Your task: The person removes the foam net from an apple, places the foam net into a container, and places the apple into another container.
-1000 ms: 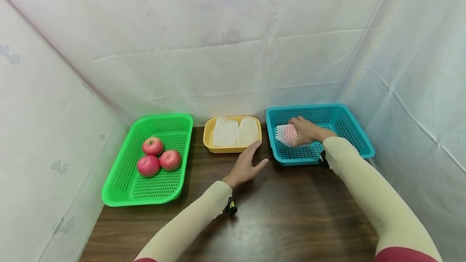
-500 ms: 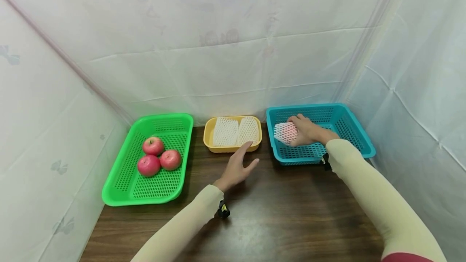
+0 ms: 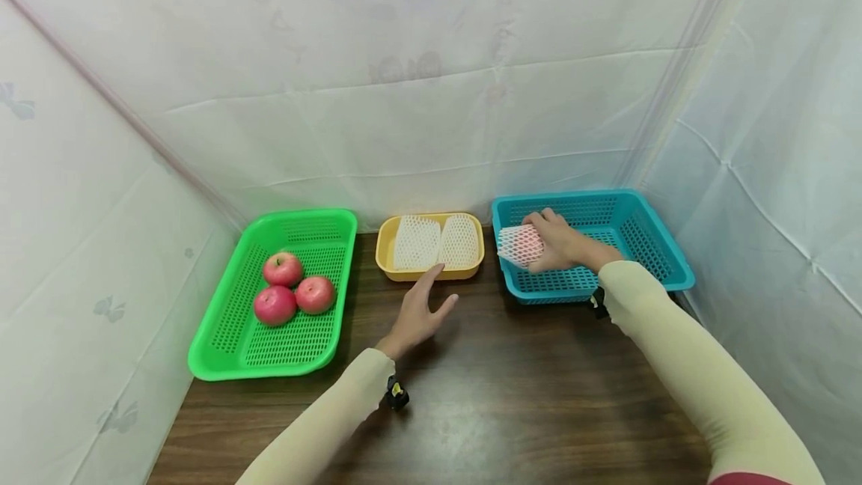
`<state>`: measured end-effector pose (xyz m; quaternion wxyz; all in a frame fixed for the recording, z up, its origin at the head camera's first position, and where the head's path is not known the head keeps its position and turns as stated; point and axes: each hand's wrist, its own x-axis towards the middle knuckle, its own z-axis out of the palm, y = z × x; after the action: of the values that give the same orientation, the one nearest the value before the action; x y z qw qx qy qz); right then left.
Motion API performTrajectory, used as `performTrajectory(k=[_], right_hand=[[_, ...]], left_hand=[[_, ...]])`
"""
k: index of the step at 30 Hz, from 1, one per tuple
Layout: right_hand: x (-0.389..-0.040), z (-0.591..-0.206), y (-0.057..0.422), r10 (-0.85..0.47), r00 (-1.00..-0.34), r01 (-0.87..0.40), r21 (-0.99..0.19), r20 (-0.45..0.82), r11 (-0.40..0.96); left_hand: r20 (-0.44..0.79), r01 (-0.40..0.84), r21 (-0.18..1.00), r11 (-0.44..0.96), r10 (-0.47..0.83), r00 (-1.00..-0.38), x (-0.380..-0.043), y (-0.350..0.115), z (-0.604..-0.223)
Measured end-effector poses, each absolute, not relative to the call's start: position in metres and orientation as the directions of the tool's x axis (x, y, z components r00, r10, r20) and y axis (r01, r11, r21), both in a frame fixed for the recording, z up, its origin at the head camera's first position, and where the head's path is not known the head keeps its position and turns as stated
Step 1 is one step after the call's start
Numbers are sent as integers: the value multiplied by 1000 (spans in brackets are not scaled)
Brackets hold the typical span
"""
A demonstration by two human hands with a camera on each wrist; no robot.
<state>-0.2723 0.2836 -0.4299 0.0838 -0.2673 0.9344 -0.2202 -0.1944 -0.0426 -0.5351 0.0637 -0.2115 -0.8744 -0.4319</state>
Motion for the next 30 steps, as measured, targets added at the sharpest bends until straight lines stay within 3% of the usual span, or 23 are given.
performTrajectory(k=[18, 30], right_hand=[[-266, -428, 252, -561, -828, -487, -466, -23, 739], [-263, -432, 230, -562, -826, -484, -470, -32, 738]], left_hand=[[372, 432, 722, 540, 224, -901, -189, -78, -538], [309, 349, 740, 574, 171, -936, -183, -95, -540]])
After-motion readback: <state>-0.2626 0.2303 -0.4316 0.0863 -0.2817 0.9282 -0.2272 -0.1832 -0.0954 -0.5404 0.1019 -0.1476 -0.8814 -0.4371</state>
